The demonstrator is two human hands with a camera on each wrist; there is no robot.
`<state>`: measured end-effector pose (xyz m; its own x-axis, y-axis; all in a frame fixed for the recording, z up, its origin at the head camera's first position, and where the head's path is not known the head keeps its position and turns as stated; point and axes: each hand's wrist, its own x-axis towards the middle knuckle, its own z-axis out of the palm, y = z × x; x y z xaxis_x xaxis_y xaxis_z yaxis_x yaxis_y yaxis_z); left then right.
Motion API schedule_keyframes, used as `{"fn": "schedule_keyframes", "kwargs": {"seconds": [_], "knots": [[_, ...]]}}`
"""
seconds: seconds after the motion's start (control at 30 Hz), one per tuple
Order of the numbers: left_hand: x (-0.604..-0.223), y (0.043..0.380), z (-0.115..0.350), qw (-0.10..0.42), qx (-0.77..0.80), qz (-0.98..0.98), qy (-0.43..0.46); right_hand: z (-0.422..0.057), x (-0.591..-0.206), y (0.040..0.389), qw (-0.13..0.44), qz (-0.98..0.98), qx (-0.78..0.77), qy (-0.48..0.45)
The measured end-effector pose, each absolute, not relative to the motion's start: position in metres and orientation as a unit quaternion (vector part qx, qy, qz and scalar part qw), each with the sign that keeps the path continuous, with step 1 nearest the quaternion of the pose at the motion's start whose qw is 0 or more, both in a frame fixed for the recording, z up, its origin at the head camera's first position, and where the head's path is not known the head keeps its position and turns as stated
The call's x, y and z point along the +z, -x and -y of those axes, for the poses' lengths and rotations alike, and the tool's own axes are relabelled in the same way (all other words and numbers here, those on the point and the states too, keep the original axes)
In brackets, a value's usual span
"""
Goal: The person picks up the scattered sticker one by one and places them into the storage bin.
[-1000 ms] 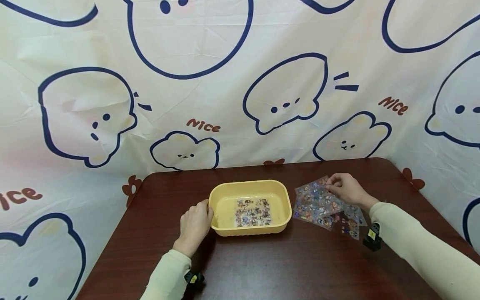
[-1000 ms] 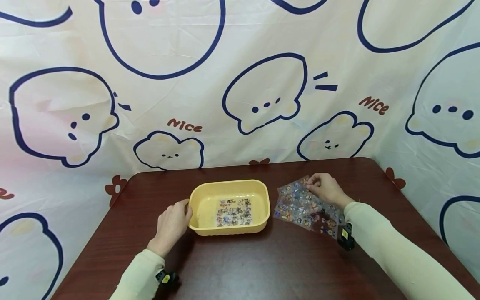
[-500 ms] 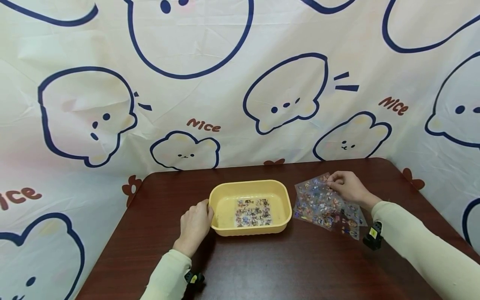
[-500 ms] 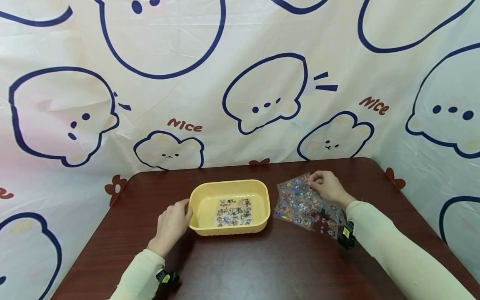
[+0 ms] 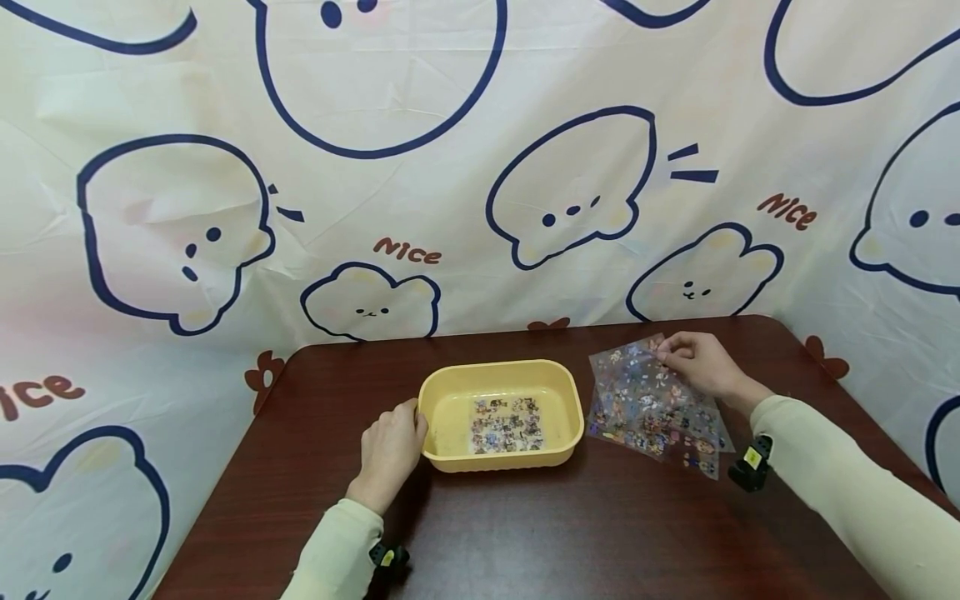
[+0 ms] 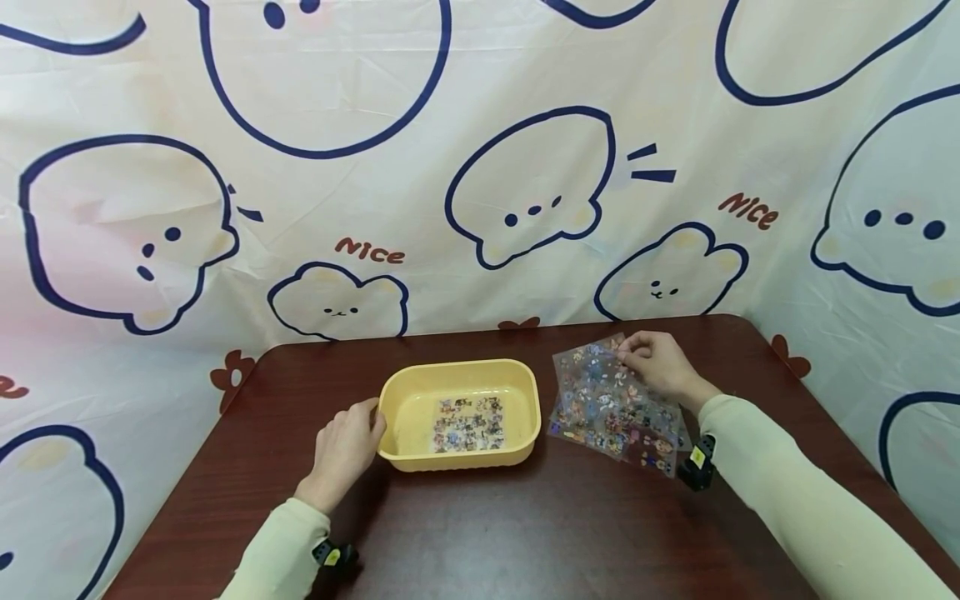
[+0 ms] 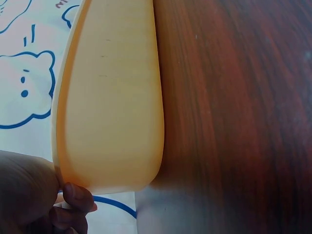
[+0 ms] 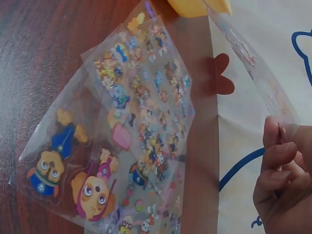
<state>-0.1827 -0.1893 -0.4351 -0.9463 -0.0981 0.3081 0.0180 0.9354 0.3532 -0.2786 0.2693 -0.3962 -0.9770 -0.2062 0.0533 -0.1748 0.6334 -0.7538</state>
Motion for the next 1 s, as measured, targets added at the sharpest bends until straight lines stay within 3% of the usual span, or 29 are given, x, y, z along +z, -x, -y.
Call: {"fn": "schedule_keyframes", "kwargs": {"seconds": [1.0], "knots": [[-0.434, 0.182, 0.189, 0.158, -0.179, 0.971, -0.024, -0.257, -0.376, 0.271, 0.052, -0.872, -0.474, 0.109]]}}
